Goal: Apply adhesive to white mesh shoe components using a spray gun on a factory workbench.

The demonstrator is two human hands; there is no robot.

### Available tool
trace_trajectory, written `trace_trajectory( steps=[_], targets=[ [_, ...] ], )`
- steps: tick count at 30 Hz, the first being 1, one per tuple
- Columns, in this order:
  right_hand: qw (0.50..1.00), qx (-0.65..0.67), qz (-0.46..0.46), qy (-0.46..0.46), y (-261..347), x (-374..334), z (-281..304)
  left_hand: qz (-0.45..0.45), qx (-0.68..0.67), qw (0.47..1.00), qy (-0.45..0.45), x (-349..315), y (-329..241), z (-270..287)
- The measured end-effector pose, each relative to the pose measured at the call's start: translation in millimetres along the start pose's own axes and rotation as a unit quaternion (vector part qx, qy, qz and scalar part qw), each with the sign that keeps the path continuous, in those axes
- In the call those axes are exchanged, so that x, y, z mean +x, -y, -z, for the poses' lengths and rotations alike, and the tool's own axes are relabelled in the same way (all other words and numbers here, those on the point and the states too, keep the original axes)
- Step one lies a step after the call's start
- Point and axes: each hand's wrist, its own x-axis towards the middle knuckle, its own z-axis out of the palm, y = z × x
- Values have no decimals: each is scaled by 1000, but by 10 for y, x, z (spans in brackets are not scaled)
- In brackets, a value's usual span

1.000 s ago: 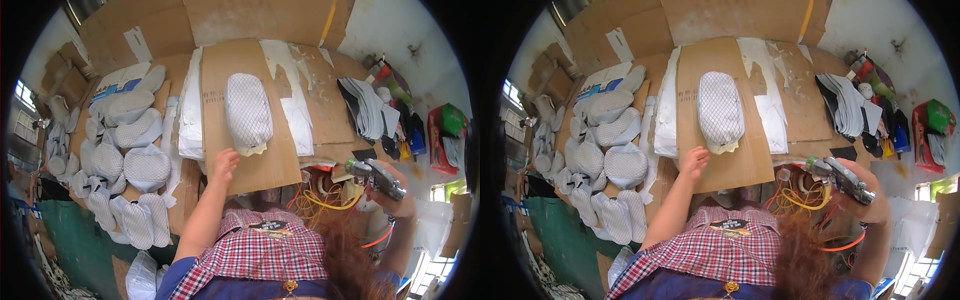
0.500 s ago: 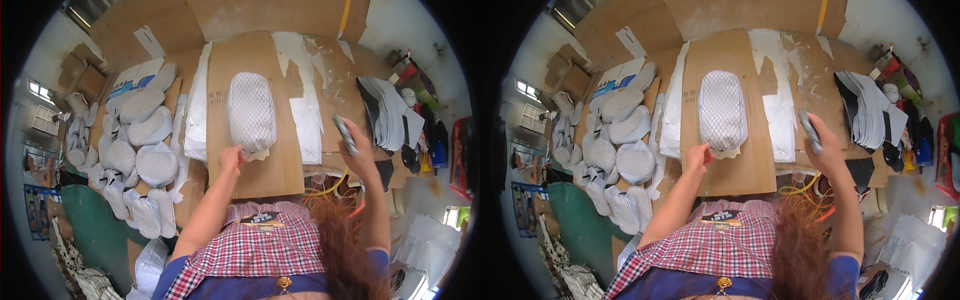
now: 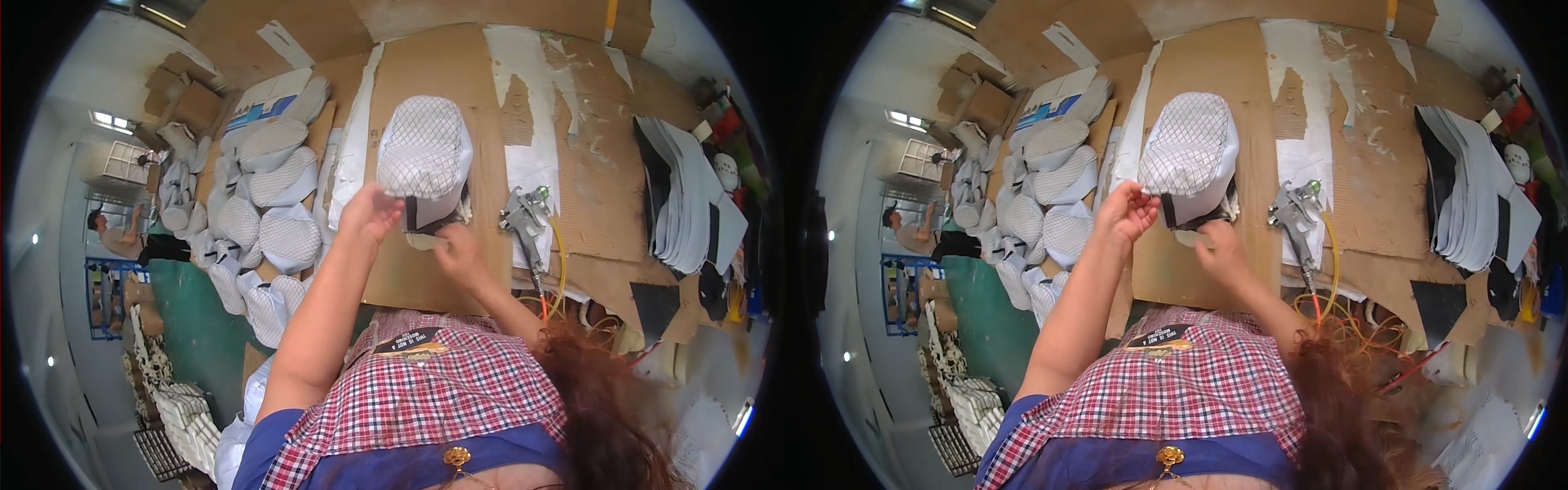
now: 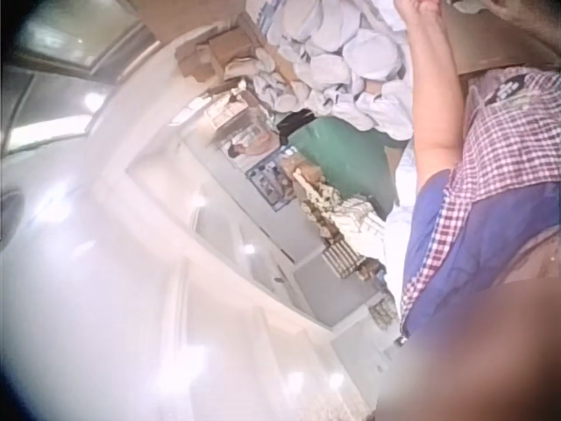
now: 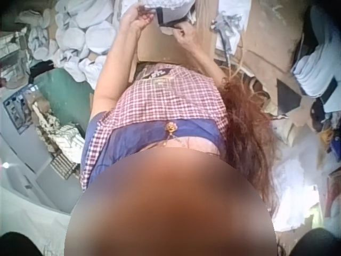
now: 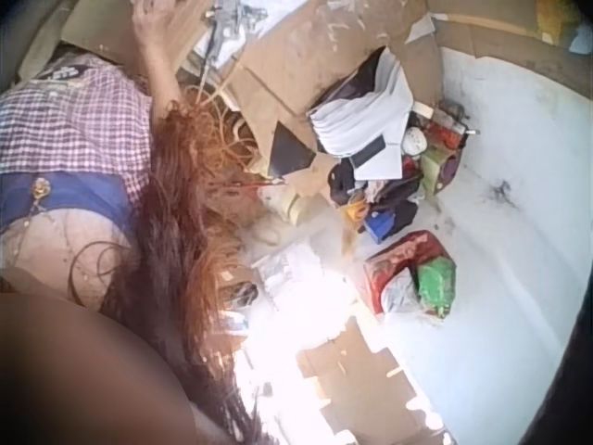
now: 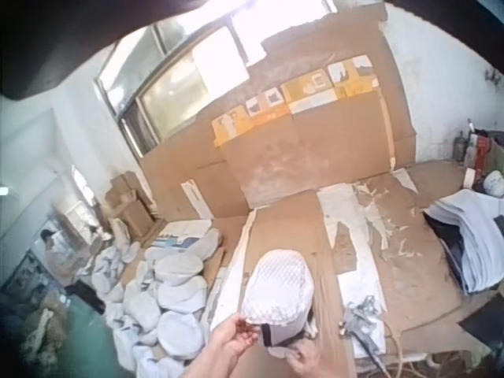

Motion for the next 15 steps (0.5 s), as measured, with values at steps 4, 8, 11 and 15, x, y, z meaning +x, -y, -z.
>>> trace_trajectory(
  steps=[4, 8, 11, 15],
  targets=[
    [619, 633, -463, -21, -150, 331, -55, -12, -55, 998, 6, -84, -297, -307],
    [470, 814, -332, -79, -7, 850, 84, -23, -94, 995, 36, 3, -599, -406],
    [564, 772, -270, -114, -63, 1214, 210, -76, -36, 995, 45, 54, -888, -524],
    [668, 681, -269, -129, -185, 1785, 421, -463, 158, 868, 80, -62, -932, -697]
  ],
)
